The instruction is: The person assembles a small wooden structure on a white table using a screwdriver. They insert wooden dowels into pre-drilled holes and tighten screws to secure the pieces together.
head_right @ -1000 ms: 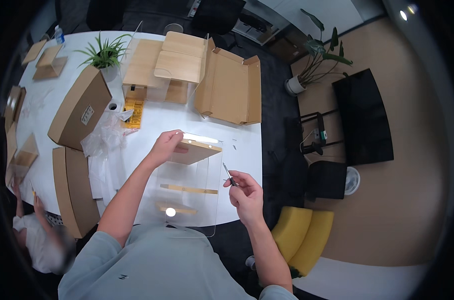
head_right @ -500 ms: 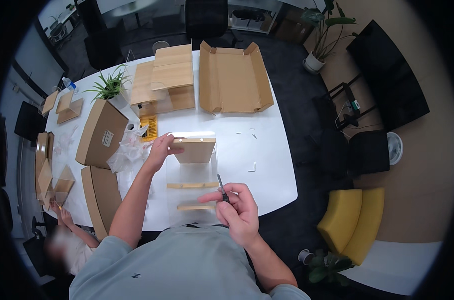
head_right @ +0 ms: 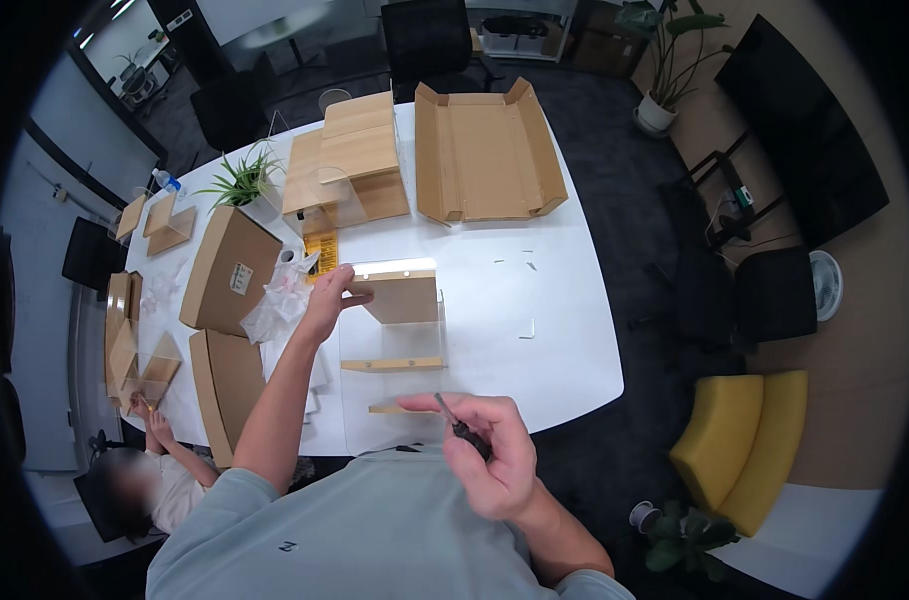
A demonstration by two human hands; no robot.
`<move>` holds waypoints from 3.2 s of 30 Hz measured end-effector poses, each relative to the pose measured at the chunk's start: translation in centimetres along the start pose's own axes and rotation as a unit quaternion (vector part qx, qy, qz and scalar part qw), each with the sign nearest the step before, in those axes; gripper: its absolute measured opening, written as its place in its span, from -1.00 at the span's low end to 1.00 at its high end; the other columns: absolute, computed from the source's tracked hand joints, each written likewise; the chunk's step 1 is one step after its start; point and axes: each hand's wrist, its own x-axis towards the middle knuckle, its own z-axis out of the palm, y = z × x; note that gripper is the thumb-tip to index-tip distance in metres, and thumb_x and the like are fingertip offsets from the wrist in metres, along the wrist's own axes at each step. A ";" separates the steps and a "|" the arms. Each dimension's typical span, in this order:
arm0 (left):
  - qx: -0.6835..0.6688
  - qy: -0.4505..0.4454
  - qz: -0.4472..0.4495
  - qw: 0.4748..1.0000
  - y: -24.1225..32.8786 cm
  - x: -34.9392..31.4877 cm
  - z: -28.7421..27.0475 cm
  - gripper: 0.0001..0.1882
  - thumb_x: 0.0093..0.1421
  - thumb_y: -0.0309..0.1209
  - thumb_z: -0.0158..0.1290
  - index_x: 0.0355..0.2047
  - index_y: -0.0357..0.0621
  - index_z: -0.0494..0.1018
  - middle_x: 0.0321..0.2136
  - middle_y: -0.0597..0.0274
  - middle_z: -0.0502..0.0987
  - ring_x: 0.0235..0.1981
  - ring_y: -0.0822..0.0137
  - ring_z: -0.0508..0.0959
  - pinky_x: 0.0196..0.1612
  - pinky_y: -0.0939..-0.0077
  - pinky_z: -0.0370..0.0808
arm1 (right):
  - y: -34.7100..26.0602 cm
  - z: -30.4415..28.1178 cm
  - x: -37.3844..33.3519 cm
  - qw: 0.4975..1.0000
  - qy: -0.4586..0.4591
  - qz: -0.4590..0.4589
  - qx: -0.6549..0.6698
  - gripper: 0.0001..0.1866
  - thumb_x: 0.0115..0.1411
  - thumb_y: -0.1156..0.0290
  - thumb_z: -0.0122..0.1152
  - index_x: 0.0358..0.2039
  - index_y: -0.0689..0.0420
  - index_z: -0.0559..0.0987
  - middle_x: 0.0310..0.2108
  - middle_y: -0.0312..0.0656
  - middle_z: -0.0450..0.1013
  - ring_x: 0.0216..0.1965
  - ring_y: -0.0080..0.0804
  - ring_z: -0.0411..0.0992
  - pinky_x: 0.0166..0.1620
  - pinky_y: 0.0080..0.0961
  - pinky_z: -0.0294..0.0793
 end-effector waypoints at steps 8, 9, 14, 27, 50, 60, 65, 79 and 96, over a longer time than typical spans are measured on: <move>0.016 0.044 -0.010 0.999 0.6 -1.2 0.9 -0.58 0.53 -0.14 -0.11 -0.06 -0.27 0.56 -0.10 0.20 0.56 -0.03 0.35 0.59 0.05 0.26 0.72 | 1.7 -2.3 -0.3 0.995 0.057 0.056 0.052 -0.69 0.33 0.70 -0.17 0.04 0.14 0.24 0.15 0.55 0.43 -0.65 -0.76 0.04 -0.53 -0.77 0.18; 0.018 0.044 -0.011 0.999 0.4 -1.2 0.7 -0.58 0.53 -0.14 -0.11 -0.05 -0.27 0.56 -0.09 0.19 0.55 -0.02 0.35 0.59 0.05 0.26 0.72 | 1.7 -2.5 -0.4 0.995 0.055 0.059 0.060 -0.69 0.33 0.70 -0.18 0.04 0.14 0.24 0.16 0.56 0.41 -0.66 -0.76 0.05 -0.54 -0.77 0.18; 0.028 0.068 -0.024 0.997 0.6 -1.5 1.0 -0.61 0.53 -0.17 -0.10 -0.01 -0.24 0.55 -0.11 0.25 0.53 0.01 0.36 0.57 0.09 0.15 0.71 | 1.4 -3.6 -0.1 0.985 0.064 0.093 0.133 -0.66 0.29 0.69 -0.27 0.05 0.12 0.24 0.21 0.62 0.34 -0.70 -0.75 0.06 -0.57 -0.75 0.16; 0.020 0.084 -0.036 0.996 0.5 -1.4 0.9 -0.59 0.52 -0.13 -0.08 0.05 -0.22 0.51 -0.02 0.22 0.56 0.06 0.35 0.56 0.12 0.12 0.70 | 0.0 -4.9 0.5 0.950 0.018 0.123 0.287 -0.67 0.33 0.65 -0.23 0.08 0.11 0.23 0.37 0.58 0.17 -0.67 -0.78 0.07 -0.52 -0.81 0.17; 0.013 0.096 -0.025 0.995 -0.1 -1.6 0.9 -0.59 0.53 -0.10 -0.05 0.02 -0.21 0.56 -0.03 0.23 0.54 0.03 0.36 0.56 0.05 0.22 0.71 | -0.8 -3.8 0.2 0.976 0.043 0.090 0.195 -0.77 0.36 0.59 -0.12 0.01 0.17 0.24 0.24 0.55 0.34 -0.64 -0.80 0.03 -0.50 -0.76 0.22; 0.181 0.136 -0.063 0.972 0.2 -8.9 1.6 -0.54 0.51 0.00 -0.05 0.08 -0.10 0.54 0.06 0.30 0.58 0.07 0.40 0.49 0.04 0.35 0.47 | 25.8 -16.2 -2.4 0.855 0.340 0.287 -0.265 -0.86 0.28 0.45 0.27 -0.16 0.17 0.63 -0.22 -0.10 0.55 -0.40 -0.41 0.46 -0.36 -0.46 0.45; 0.100 0.049 -0.171 0.979 1.2 -12.8 3.1 -0.63 0.52 -0.09 -0.05 0.02 -0.06 0.59 -0.01 0.26 0.60 -0.01 0.45 0.54 -0.11 0.42 0.59 | 33.0 -19.0 -6.2 0.744 0.269 0.382 -0.478 -0.84 0.24 0.43 0.30 -0.17 0.11 0.67 -0.13 0.03 0.52 -0.10 0.01 0.55 -0.03 -0.14 0.58; -0.093 0.055 -0.060 0.992 -0.2 -10.2 5.9 -0.55 0.60 -0.23 -0.22 -0.26 -0.35 0.49 -0.22 -0.17 0.65 -0.20 0.00 0.73 -0.05 -0.04 0.77 | 37.1 -21.4 -5.3 0.707 0.091 0.398 -0.577 -0.79 0.27 0.34 0.28 -0.13 0.11 0.57 -0.13 -0.04 0.54 -0.06 0.03 0.56 -0.04 -0.01 0.59; -0.154 0.072 -0.101 0.980 1.7 -7.4 7.1 -0.57 0.58 -0.23 -0.20 -0.23 -0.37 0.49 -0.17 -0.17 0.65 -0.12 -0.03 0.71 0.07 -0.03 0.72 | 36.7 -24.5 0.1 0.637 0.218 0.488 -0.555 -0.80 0.36 0.32 0.11 -0.13 0.16 0.57 -0.02 0.00 0.54 -0.03 0.07 0.59 0.00 -0.01 0.60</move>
